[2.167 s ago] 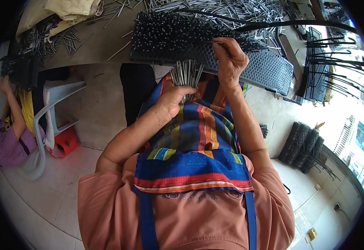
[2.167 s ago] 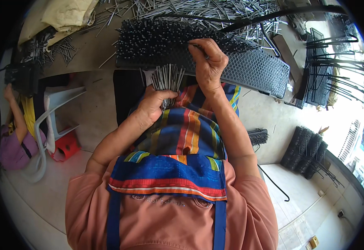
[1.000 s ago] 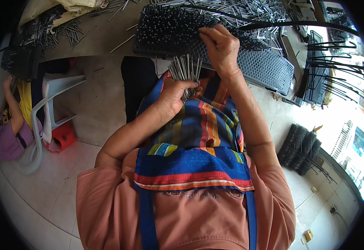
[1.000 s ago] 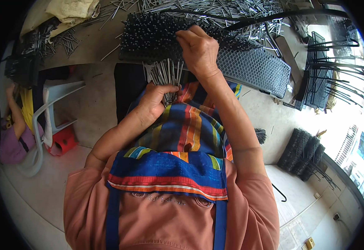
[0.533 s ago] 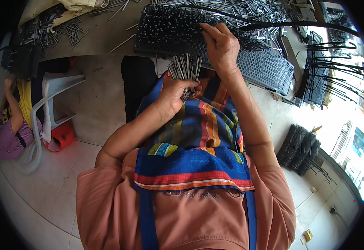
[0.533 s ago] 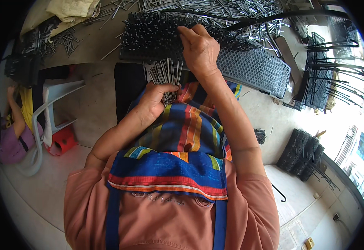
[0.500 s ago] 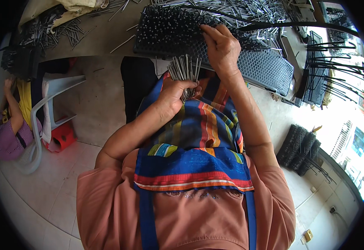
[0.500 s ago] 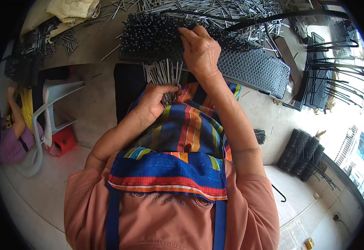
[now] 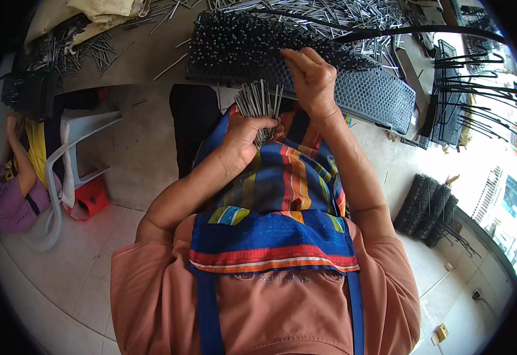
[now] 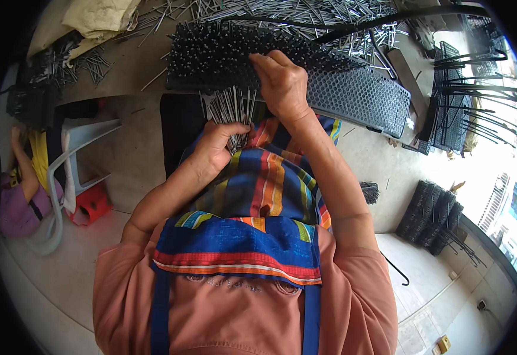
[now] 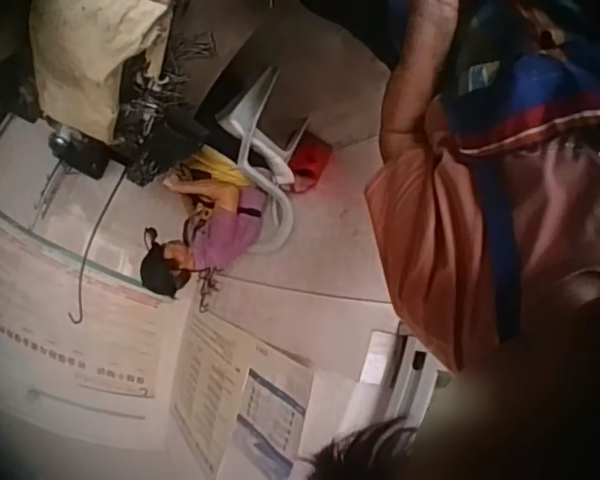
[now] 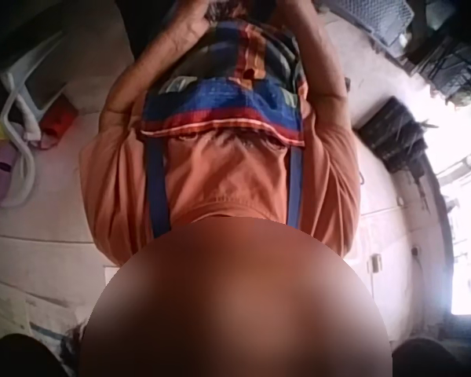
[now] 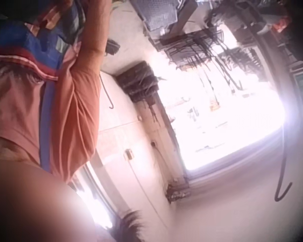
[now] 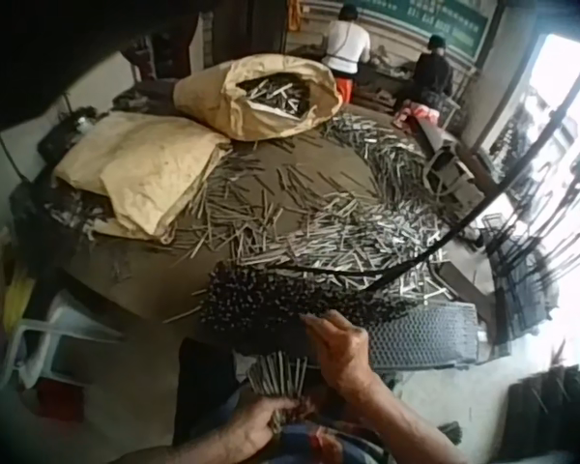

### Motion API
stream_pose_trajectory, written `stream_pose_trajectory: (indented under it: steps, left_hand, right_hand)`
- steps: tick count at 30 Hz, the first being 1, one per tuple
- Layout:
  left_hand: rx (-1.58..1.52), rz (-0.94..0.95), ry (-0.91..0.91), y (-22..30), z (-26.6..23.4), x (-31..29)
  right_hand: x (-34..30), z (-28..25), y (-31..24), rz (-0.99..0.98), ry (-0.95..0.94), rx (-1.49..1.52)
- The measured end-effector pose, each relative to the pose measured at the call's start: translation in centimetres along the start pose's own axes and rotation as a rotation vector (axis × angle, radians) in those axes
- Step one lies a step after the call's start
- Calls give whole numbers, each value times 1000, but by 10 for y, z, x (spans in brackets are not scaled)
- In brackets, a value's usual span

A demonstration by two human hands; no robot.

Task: Assembling a metal mesh component by manually inserting small metal rods into the frame.

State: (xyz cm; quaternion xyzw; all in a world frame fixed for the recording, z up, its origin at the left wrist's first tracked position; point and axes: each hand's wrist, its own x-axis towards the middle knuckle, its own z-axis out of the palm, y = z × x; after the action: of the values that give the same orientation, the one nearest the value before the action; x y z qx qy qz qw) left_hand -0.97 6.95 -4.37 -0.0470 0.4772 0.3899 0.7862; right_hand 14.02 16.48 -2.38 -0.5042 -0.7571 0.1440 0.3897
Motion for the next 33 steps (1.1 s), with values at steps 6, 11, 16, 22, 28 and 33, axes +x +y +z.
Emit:
stream_pose_trajectory:
  steps: [6,11,16,22,28,33]
  left_hand:
    - [7,6,-1,1,3,-3]
    - [28,54,-9,2,4,-4]
    - [36,-16,-4,0,0,0]
    - [107,113,-98,1,4,-8]
    - [205,234,-134,-2,10,-2]
    - [256,77,-49,0,9,2]
  right_hand:
    - [11,2,5,61,13,-23]
    - [4,1,5,-36,-38,24]
    - [3,-4,3,13,-42,-47]
    - [-28,-25,-2,772,-410,454]
    - [-38,-34,-1,970,-210,816]
    - [-17,-40,4,534,306,641]
